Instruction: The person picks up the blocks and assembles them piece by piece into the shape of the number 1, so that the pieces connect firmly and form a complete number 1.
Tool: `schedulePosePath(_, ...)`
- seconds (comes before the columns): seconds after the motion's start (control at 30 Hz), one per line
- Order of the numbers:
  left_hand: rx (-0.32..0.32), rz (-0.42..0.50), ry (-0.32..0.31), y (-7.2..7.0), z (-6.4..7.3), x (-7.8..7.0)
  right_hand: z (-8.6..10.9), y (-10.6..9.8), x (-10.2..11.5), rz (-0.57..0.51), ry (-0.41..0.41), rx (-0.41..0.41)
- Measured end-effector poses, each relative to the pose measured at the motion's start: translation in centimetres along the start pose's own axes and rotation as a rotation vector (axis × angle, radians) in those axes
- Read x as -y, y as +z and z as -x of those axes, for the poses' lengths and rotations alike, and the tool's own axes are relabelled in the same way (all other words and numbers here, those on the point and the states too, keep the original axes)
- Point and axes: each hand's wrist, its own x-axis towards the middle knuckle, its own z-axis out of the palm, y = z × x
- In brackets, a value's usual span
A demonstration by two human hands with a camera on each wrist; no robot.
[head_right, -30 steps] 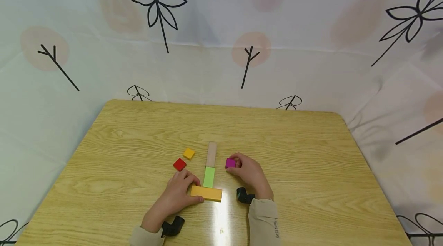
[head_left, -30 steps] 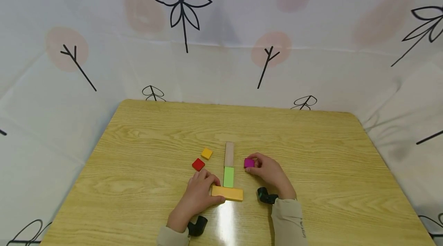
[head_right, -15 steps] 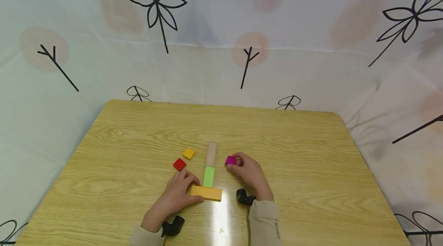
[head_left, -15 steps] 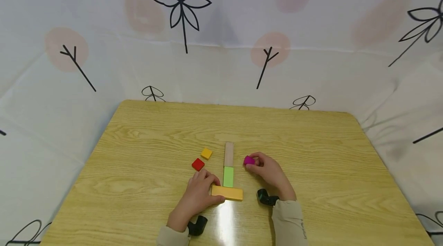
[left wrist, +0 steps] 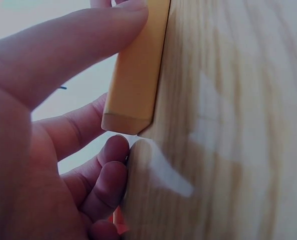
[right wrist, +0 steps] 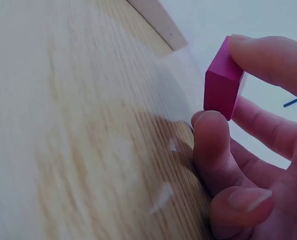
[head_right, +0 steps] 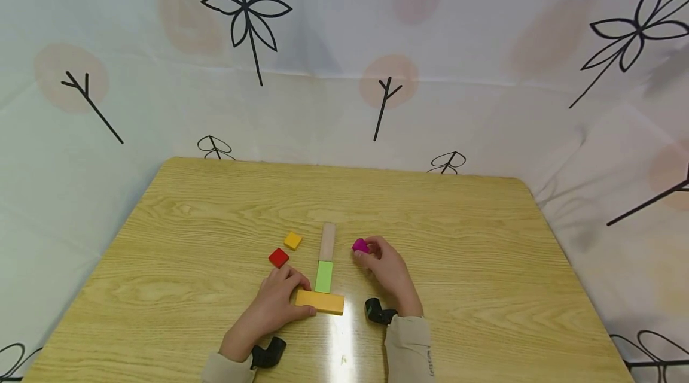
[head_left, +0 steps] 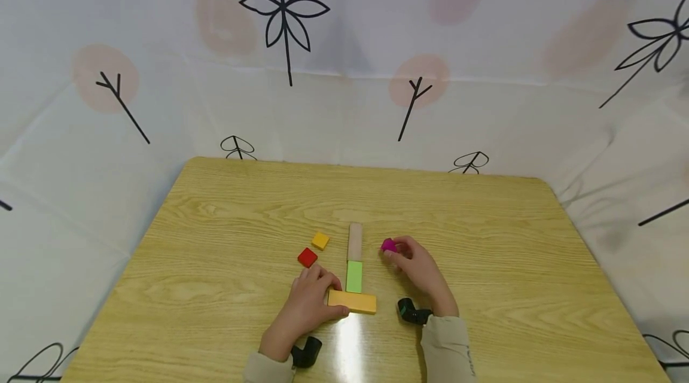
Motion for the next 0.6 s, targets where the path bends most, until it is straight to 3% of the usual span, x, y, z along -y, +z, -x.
schedulePosePath(0.6, -0.010, 0.005, 0.017, 0.11, 0.08, 0.16, 0.34, -0.18, -0.26, -0.078, 0.027, -0.019)
